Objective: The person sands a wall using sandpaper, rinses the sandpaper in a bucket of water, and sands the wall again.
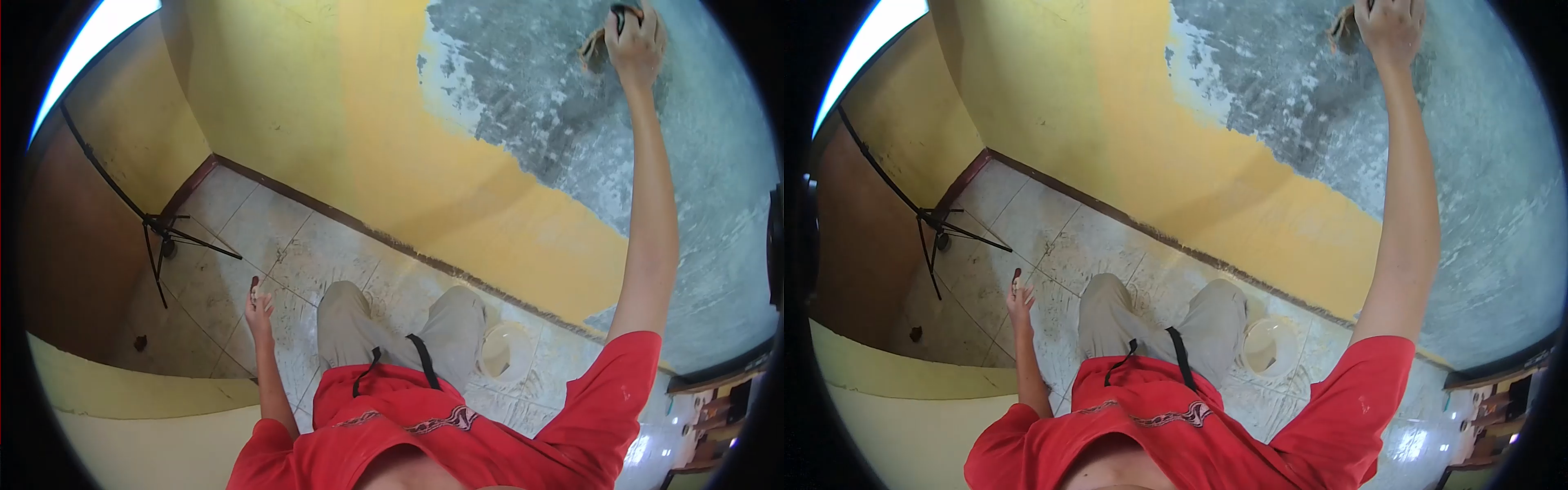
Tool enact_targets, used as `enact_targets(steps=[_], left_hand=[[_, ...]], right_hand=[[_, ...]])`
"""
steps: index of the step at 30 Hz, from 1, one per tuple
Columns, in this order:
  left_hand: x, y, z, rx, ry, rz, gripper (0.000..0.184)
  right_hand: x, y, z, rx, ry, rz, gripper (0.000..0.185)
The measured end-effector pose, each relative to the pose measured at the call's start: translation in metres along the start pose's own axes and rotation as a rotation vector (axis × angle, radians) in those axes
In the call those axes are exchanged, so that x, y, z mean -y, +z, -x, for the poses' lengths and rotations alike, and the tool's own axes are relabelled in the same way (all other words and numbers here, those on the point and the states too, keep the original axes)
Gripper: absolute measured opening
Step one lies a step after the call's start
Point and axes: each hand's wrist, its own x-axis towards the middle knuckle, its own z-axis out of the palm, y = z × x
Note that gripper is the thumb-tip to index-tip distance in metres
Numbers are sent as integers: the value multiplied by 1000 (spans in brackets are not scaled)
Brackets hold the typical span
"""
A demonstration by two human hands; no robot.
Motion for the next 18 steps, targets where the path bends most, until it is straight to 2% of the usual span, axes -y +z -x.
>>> enact_targets(steps=[2, 6, 8, 10, 11, 14, 15, 18], left_hand=[[12, -12, -1, -44, 17, -22, 54], [29, -19, 5, -140, -27, -66, 53], [42, -20, 5, -151, -43, -60, 51], [51, -15, 0, -139, -98, -94, 51], [57, -12, -5, -117, -69, -71, 50], [48, 8, -14, -75, -23, -146, 49], [48, 21, -18, -123, 26, -119, 48], [43, 47, -25, -30, 33, -148, 45]], right_hand=[[2, 2, -5, -210, -124, 115, 39], [14, 0, -8, -112, -42, 296, 38], [12, 12, -9, -146, -57, 239, 41], [17, 10, -14, -173, -38, 235, 35], [18, 11, -14, -137, -33, 246, 41], [19, 14, -12, -150, -36, 302, 42], [20, 14, -12, -151, -42, 312, 42], [20, 11, -13, -168, -60, 288, 44]])
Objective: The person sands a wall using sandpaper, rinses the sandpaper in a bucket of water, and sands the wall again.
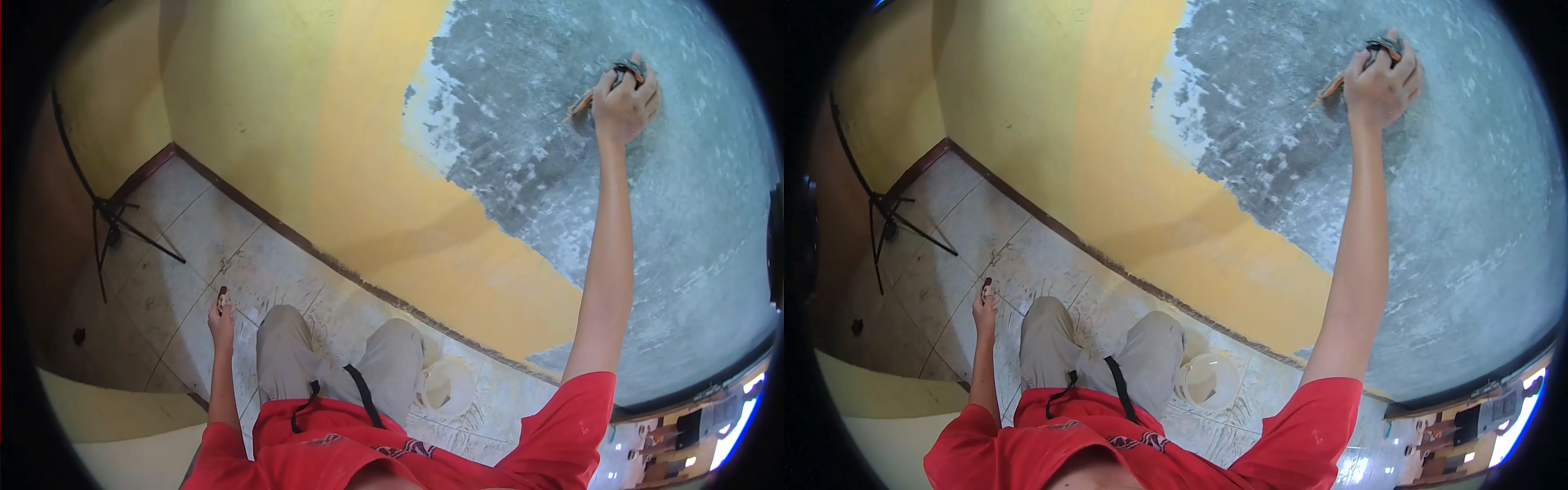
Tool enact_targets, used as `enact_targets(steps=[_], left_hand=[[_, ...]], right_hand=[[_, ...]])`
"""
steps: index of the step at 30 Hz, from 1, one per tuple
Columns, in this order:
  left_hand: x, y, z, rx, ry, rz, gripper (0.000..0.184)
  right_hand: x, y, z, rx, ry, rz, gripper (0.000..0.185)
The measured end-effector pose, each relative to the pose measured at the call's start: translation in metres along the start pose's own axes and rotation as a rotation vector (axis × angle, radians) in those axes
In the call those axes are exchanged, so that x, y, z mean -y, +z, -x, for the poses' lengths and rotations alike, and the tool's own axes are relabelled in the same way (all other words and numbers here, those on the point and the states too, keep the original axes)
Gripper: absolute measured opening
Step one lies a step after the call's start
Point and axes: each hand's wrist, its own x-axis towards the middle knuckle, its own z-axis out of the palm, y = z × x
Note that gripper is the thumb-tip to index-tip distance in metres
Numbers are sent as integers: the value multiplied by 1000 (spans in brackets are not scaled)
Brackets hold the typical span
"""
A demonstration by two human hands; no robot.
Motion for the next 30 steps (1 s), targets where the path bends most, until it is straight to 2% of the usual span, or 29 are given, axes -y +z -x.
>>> enact_targets(steps=[4, 6, 10, 12, 14, 16, 18, 22, 25, 27, 28, 30], left_hand=[[15, 29, -7, 98, 47, 8, 42], [17, 37, -5, 149, 35, -54, 41], [37, 41, -4, 124, 65, -21, 42], [36, 32, -5, 156, 81, -64, 45], [31, 19, -1, 144, 6, -151, 46], [61, 6, -12, 119, 79, -95, 48], [68, -7, -12, 150, -35, -163, 50], [79, -20, -3, 125, -65, -196, 50], [94, -33, 13, 15, -85, -114, 48], [109, -50, 20, 9, -98, -106, 46], [117, -60, 25, -29, -137, -99, 46], [128, -81, 36, 28, -148, -192, 47]], right_hand=[[-4, 3, 1, -18, 6, -52, 45], [-4, 0, 3, 43, 9, -99, 45], [1, -8, -1, 4, -15, -100, 43], [3, -13, -1, 20, 8, -79, 41], [10, -22, -6, 180, 148, -204, 39], [8, -22, -6, 194, 153, -207, 39], [6, -18, -3, 187, 122, -188, 38], [2, -14, 1, 153, 111, -174, 36], [1, -15, 0, 164, 117, -165, 32], [-16, 6, 8, 123, -81, 15, 38], [-17, 13, 8, 116, -72, 34, 36], [-3, 16, 5, 113, -68, 26, 34]])
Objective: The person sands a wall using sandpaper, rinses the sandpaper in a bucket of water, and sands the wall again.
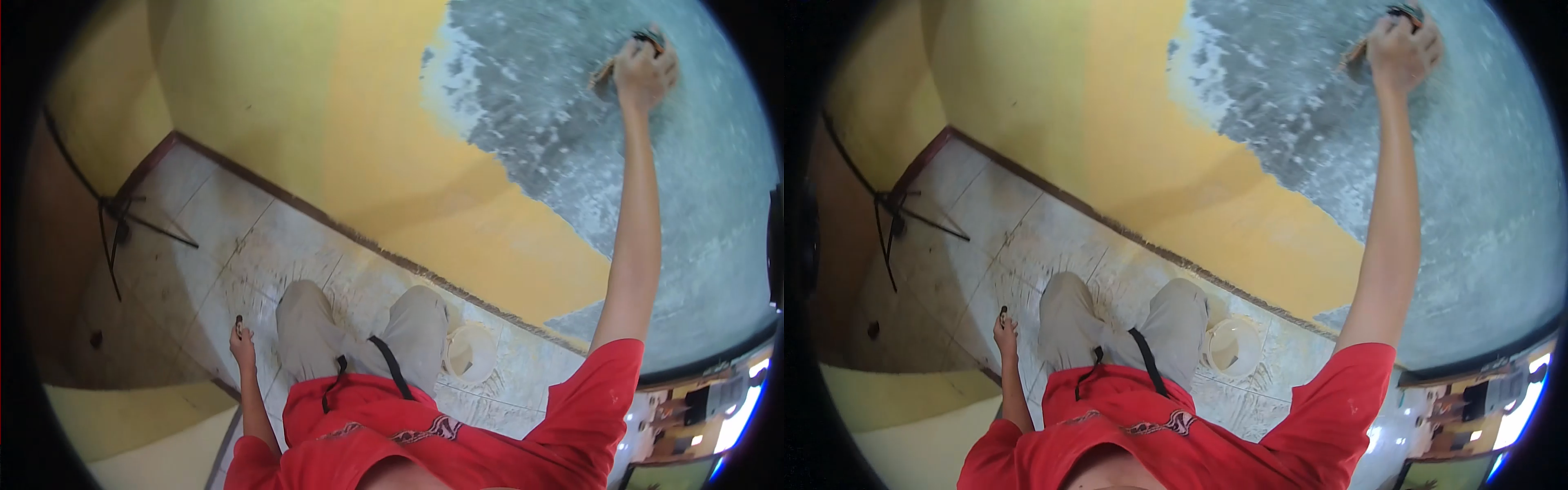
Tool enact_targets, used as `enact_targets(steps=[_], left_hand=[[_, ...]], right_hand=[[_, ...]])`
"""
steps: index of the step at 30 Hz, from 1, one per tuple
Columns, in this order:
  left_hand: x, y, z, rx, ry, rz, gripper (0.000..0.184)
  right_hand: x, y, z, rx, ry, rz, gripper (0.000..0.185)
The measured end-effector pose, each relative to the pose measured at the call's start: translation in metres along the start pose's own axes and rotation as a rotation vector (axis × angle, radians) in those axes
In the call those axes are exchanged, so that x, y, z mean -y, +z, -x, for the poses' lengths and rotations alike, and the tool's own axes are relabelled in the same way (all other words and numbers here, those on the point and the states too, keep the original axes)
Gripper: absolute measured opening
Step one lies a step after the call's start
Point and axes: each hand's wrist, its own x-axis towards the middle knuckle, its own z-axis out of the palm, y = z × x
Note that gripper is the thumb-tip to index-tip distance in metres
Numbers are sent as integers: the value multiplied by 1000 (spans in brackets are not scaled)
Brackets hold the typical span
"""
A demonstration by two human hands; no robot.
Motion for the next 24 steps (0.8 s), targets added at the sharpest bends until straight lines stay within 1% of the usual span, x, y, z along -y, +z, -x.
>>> enact_targets(steps=[2, 3, 4, 6, 8, 9, 10, 11, 12, 13, 14, 15, 16, 17, 19, 20, 22, 23, 24], left_hand=[[10, -10, 18, -23, -59, 17, 47], [9, -12, 22, -33, -89, 32, 48], [5, -14, 27, -39, -90, 33, 48], [1, -15, 38, -117, -138, 119, 43], [9, -16, 41, -126, -142, 121, 44], [11, -17, 36, -135, -140, 128, 45], [9, -17, 33, -129, -142, 123, 45], [10, -16, 37, -126, -146, 156, 45], [10, -13, 41, -125, -146, 191, 45], [10, -12, 42, -123, -141, 191, 45], [12, -10, 47, -126, -128, 191, 45], [14, -14, 55, -140, -114, 189, 44], [11, -21, 67, -105, -50, 105, 43], [20, -27, 74, -129, 14, 55, 41], [34, -45, 90, -84, -5, -143, 39], [47, -51, 92, -77, 8, -148, 39], [82, -63, 102, -24, -81, -227, 38], [89, -65, 109, -3, -74, -238, 38], [94, -60, 114, -21, -180, -86, 39]], right_hand=[[10, -3, -10, -143, 3, -122, 33], [27, -18, -21, -95, -94, -48, 27], [54, -27, -29, -97, -91, -53, 27], [115, -46, -40, 122, -53, -433, 28], [176, -45, -28, -18, -182, -509, 27], [208, -50, -13, 15, -231, -571, 25], [245, -47, 12, -11, -315, -606, 23], [277, -54, 46, 384, -402, -455, 28], [307, -74, 71, 286, -381, -688, 37], [337, -85, 103, 250, -412, -743, 46], [357, -100, 136, 271, -589, -796, 42], [380, -107, 183, 320, -770, -686, 39], [392, -122, 210, 354, -820, -720, 36], [399, -138, 228, 386, -867, -751, 34], [398, -151, 249, 344, -764, -839, 33], [389, -147, 247, 350, -754, -828, 33], [361, -144, 241, 381, -773, -818, 30], [340, -139, 224, 324, -709, -837, 27], [314, -130, 196, 266, -649, -844, 24]])
